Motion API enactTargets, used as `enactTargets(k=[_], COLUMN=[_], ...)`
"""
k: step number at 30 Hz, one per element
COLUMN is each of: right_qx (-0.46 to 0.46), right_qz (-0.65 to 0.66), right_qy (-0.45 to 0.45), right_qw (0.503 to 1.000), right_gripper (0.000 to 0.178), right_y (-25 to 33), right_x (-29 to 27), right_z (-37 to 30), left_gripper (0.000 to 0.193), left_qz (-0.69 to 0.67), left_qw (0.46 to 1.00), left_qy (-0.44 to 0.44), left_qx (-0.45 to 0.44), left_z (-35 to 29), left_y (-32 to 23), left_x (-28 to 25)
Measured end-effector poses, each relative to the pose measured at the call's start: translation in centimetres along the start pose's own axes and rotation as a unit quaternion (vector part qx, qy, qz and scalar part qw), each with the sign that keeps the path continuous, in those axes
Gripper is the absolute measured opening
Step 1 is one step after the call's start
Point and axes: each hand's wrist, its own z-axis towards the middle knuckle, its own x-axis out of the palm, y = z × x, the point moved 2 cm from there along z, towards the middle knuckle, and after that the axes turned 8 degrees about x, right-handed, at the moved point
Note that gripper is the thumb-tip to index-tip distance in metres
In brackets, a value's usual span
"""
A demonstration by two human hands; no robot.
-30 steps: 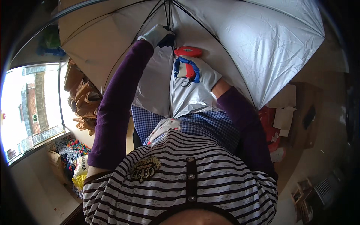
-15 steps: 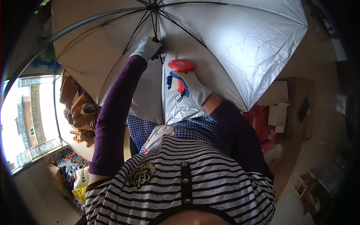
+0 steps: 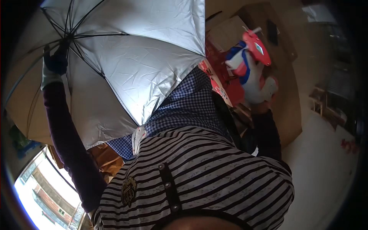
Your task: The recorder is assembling umbrellas by attaching frames to canopies and organizing paper protective covers.
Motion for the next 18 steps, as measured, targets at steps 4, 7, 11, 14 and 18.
enactTargets(k=[4,7,11,14,18], right_qx=[-0.075,-0.179,0.309,0.159,0.203], right_qz=[-0.422,-0.48,-0.448,-0.511,-0.526], right_qy=[-0.156,-0.113,-0.202,-0.273,-0.246], right_qw=[0.89,0.851,0.814,0.799,0.788], right_gripper=[0.03,0.017,0.047,0.047,0.056], right_y=[-16.3,-24.3,-27.9,-28.1,-28.0], right_x=[-18.2,-14.5,-16.1,-16.3,-16.9], right_z=[4.3,2.1,-0.3,-0.8,1.8], left_gripper=[0.052,0.047,0.038,0.036,0.059], left_qz=[-0.04,-0.397,-0.951,-0.931,-0.966], left_qw=[0.994,0.839,0.21,-0.35,-0.198], left_qy=[-0.081,0.16,-0.032,-0.067,-0.007], left_qx=[-0.066,-0.334,-0.225,-0.076,-0.167], left_z=[8.4,11.4,6.8,2.3,-1.1], left_y=[1.8,-1.9,0.1,-3.4,-19.8], left_x=[-0.9,-10.9,0.4,0.9,-10.0])
